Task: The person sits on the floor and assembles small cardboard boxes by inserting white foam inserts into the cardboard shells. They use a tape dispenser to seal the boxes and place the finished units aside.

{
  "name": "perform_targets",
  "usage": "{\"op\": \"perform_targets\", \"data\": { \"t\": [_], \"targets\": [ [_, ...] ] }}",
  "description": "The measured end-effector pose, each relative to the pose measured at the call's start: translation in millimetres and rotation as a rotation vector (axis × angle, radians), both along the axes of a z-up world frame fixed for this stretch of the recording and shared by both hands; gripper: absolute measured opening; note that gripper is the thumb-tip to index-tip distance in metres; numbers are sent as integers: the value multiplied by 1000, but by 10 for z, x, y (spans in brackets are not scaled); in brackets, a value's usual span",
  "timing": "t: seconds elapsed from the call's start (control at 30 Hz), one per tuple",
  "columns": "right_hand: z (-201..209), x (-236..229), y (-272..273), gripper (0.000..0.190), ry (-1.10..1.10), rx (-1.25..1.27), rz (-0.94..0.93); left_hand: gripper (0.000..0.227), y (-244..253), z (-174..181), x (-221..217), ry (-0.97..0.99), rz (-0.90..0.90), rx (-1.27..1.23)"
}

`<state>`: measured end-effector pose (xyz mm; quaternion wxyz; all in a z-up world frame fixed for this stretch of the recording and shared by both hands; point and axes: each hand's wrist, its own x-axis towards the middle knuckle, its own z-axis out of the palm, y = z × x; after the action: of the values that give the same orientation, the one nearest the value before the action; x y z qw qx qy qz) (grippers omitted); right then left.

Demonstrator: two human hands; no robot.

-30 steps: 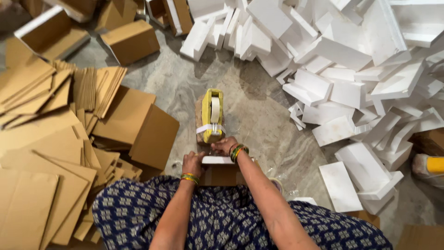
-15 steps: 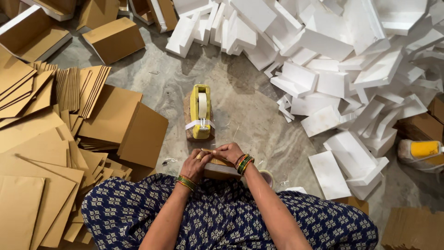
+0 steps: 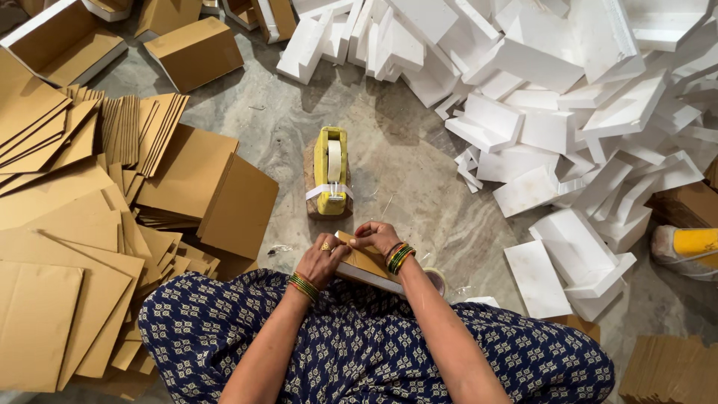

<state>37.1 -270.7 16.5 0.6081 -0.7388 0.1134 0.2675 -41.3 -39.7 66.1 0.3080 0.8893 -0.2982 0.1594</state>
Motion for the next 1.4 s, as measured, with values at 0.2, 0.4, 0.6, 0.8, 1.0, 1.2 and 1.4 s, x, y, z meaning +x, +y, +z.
{"op": "perform_targets", "data": {
  "t": [0.2,0.4,0.6,0.8,1.0,1.2,1.4],
  "targets": [
    [-163,48,15,25,0,-31,-12,27,16,74,-5,72,15,-84],
    [-249,78,-13,23,1,-17,-55,34,-40,-91,-2,258,144,-272],
    [-345,5,-46,20,-31,10,-40,45,-53,-45,-1,379,115,-169],
    [-535,70,-54,19,-89,17,-24,38,65,170,69,222,-30,-45],
    [-593,-37,-68,19,-85,143,5,48,175,-128,184,320,21,-33],
    [296,312,-459,47,-509,89,109,45,328,-267,374,467,138,-267],
    [1308,159,-606,89,-377,527,204,41,512,112,460,898,119,-747]
  ]
}}
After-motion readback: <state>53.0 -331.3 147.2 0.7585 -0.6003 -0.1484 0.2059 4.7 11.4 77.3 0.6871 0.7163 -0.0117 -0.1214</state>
